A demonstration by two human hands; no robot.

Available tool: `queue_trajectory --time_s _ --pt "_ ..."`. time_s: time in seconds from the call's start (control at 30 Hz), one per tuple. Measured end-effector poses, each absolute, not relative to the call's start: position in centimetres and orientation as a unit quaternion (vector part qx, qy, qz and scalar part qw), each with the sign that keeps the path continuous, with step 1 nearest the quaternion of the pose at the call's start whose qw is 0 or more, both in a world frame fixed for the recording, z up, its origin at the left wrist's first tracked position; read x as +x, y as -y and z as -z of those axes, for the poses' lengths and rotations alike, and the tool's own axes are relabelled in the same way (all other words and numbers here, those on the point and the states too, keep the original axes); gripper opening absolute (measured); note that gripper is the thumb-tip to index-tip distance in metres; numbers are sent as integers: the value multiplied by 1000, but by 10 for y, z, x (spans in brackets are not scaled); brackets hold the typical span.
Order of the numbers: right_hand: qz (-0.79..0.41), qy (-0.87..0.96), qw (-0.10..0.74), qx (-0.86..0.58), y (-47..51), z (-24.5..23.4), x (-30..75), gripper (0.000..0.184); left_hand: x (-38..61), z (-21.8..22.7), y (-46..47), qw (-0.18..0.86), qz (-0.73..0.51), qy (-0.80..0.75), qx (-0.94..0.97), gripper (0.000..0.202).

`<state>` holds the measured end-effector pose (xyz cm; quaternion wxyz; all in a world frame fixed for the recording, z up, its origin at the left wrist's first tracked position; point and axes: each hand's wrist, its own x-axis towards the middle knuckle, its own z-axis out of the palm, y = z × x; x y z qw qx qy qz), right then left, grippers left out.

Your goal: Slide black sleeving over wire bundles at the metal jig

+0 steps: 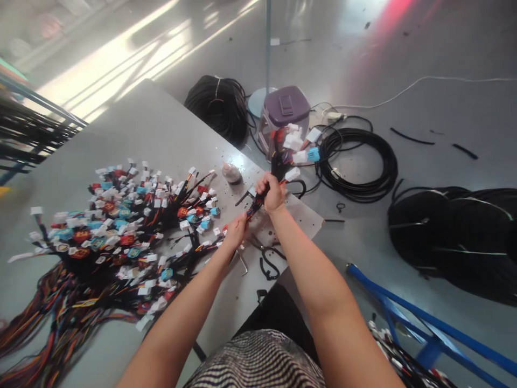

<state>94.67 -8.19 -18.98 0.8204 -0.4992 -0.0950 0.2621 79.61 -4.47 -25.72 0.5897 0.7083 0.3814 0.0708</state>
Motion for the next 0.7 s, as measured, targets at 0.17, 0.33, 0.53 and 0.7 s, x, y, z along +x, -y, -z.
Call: queue_trajectory --time_s 0.17,0.33,0.53,0.7 --pt "-230 205 639 -705 105 193 958 44 809 257 32 623 -21 -336 706 60" --pt "-167 234 405 -868 123 196 955 37 801 253 27 675 22 -370 638 67" --pt "-123 198 384 -893 124 195 946 42 816 242 26 672 23 -370 641 66" --pt "-56 276 379 -881 199 213 887 38 808 247 32 561 -32 -387 731 59"
